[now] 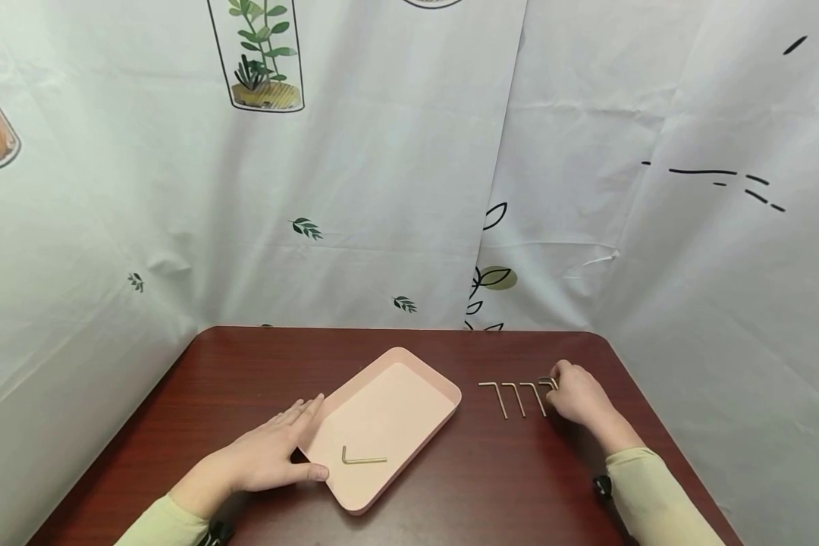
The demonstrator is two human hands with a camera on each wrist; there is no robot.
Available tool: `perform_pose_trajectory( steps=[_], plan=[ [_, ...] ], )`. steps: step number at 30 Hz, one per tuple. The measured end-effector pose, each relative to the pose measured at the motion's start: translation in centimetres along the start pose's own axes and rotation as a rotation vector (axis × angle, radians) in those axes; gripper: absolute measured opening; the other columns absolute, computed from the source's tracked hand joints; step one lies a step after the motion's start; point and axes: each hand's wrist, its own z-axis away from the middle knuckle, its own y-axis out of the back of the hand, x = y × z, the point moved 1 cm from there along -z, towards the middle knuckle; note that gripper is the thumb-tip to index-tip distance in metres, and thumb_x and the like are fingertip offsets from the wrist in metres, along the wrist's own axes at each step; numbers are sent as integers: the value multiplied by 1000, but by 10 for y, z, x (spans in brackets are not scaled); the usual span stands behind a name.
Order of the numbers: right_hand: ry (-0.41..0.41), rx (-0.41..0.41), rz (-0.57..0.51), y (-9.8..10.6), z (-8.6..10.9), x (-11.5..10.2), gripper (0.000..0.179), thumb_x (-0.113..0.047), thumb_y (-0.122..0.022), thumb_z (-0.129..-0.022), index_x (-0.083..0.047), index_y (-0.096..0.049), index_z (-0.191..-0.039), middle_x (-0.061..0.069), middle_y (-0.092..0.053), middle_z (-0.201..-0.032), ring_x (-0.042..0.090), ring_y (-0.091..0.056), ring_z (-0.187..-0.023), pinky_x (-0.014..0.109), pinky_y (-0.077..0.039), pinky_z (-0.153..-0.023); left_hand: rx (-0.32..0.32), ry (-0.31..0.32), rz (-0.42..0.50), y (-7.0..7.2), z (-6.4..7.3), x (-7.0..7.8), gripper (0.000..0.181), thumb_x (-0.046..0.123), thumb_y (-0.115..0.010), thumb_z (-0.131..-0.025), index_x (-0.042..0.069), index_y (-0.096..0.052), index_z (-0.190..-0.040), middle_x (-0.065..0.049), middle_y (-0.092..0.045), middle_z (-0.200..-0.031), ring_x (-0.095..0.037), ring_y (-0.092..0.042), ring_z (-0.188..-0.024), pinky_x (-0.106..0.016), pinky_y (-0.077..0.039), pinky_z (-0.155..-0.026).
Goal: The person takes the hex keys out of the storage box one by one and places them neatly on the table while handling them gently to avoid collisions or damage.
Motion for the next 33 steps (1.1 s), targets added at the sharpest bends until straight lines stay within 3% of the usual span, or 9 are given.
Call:
perform_pose_trajectory(
  steps=[19,28,33],
  plan=[
    [-29,-74,17,4,-5,24,34,-5,-75,-85,13,-64,-112,21,-70,-95,38,-67,-85,59,-57,-80,-2,-3,12,3,0,2,129,82,-72,-91,-3,-24,-175,-23,-29,-180,-50,-32,-163,-70,-33,-127],
    [-51,-96,37,4,-9,35,26,-7,-76,-85,7,-62,-103,14,-66,-88,33,-62,-81,51,-54,-75,-6,1,5,1,-1,1,129,83,-71,-91,-3,-23,-175,-22,-29,-180,-50,-31,-164,-70,-33,-127],
    [-48,-95,35,-1,-12,45,23,-6,-74,-84,4,-62,-100,14,-64,-88,31,-61,-78,53,-54,-75,-5,2,1,1,-1,0,129,83,-71,-91,-3,-23,-175,-22,-29,-180,-50,-31,-164,-69,-33,-127]
  ],
)
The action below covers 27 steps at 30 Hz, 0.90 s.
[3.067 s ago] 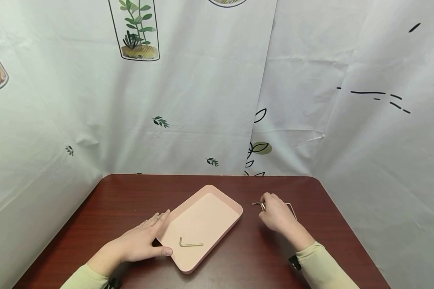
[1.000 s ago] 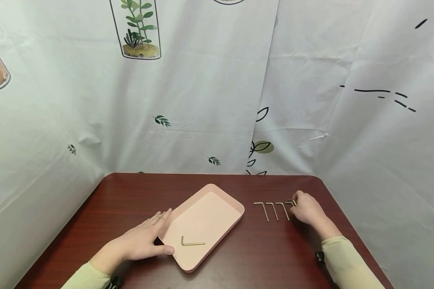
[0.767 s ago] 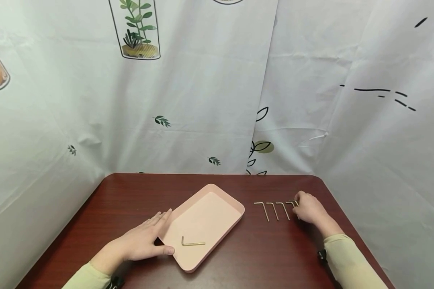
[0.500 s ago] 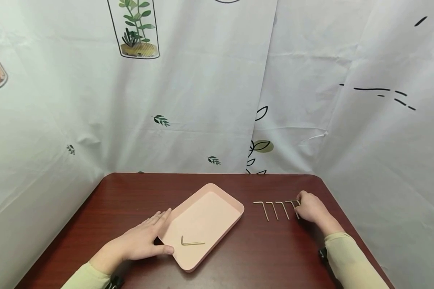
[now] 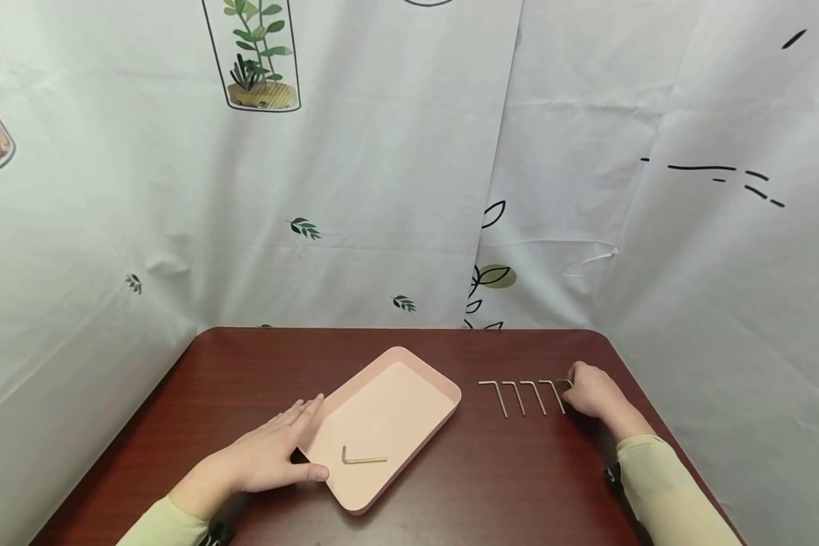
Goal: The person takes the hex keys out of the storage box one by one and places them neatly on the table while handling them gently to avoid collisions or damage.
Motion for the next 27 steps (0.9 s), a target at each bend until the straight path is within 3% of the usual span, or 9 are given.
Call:
perform_pose_trajectory(
  steps=[13,21,27],
  plan=[
    [-3,-88,-9,3,-2,3,27,-4,-74,-90,13,-62,-108,22,-68,-97,36,-65,-85,57,-58,-77,-1,-6,-15,-1,1,-1,129,83,-70,-92,-2,-23,-175,-21,-29,-180,-49,-31,-164,-69,-34,-127],
    [36,-41,36,-20,-19,39,22,-7,-72,-88,7,-63,-103,19,-65,-92,31,-61,-78,49,-55,-69,-2,-5,-11,-1,0,-1,128,82,-71,-92,-3,-23,-175,-22,-29,-180,-49,-32,-163,-69,-34,-127],
    [5,-63,36,-20,-21,35,22,-3,-67,-87,7,-62,-106,21,-66,-96,33,-62,-80,51,-55,-72,-1,-5,-12,0,0,-1,128,82,-70,-92,-3,-23,-175,-22,-29,-180,-49,-31,-164,-69,-34,-127]
  ],
)
